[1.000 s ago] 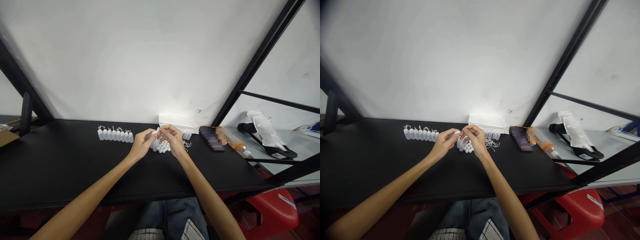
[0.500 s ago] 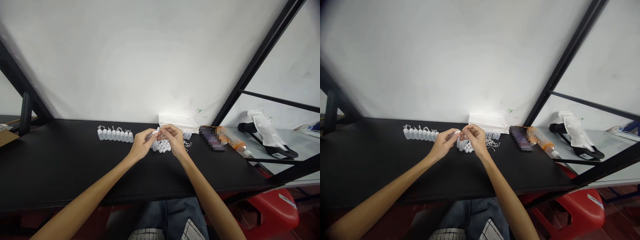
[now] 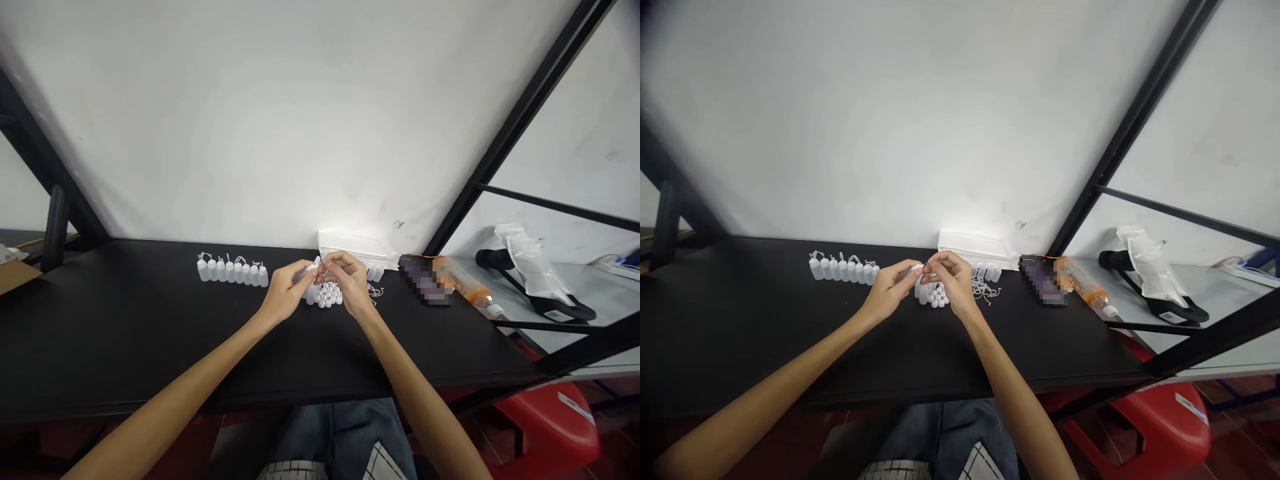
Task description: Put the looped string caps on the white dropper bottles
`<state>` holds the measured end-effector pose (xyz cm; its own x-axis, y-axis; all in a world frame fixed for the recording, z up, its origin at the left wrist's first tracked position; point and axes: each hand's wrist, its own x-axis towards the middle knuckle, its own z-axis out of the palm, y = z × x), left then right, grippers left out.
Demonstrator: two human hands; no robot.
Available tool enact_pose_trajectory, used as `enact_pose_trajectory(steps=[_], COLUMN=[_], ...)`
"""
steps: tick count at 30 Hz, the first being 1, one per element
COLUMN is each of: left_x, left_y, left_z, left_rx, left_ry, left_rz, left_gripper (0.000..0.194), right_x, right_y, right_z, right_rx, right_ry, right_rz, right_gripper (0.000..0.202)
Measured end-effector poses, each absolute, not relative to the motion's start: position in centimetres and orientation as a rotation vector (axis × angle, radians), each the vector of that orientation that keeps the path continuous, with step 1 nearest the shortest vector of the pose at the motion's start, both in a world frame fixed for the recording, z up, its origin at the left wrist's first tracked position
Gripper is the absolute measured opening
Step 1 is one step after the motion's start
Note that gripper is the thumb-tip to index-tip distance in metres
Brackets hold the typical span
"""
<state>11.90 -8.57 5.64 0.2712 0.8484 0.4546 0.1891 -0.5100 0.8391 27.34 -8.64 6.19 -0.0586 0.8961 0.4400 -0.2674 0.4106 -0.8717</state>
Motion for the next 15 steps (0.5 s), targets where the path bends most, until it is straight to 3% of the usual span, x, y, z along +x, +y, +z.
enact_pose_trajectory(steps=[15], left_x=[11.68], left_y=[-8.08], left_z=[5.51], left_rx=[2.080], left_ry=[0.961], left_rz=[1.304], left_gripper=[0.027], right_x=[27.89], right_y=[-8.33], right_z=[5.83], right_rx=[-0.718], right_ry=[-1.454], right_rz=[0.927], right_gripper=[0.020])
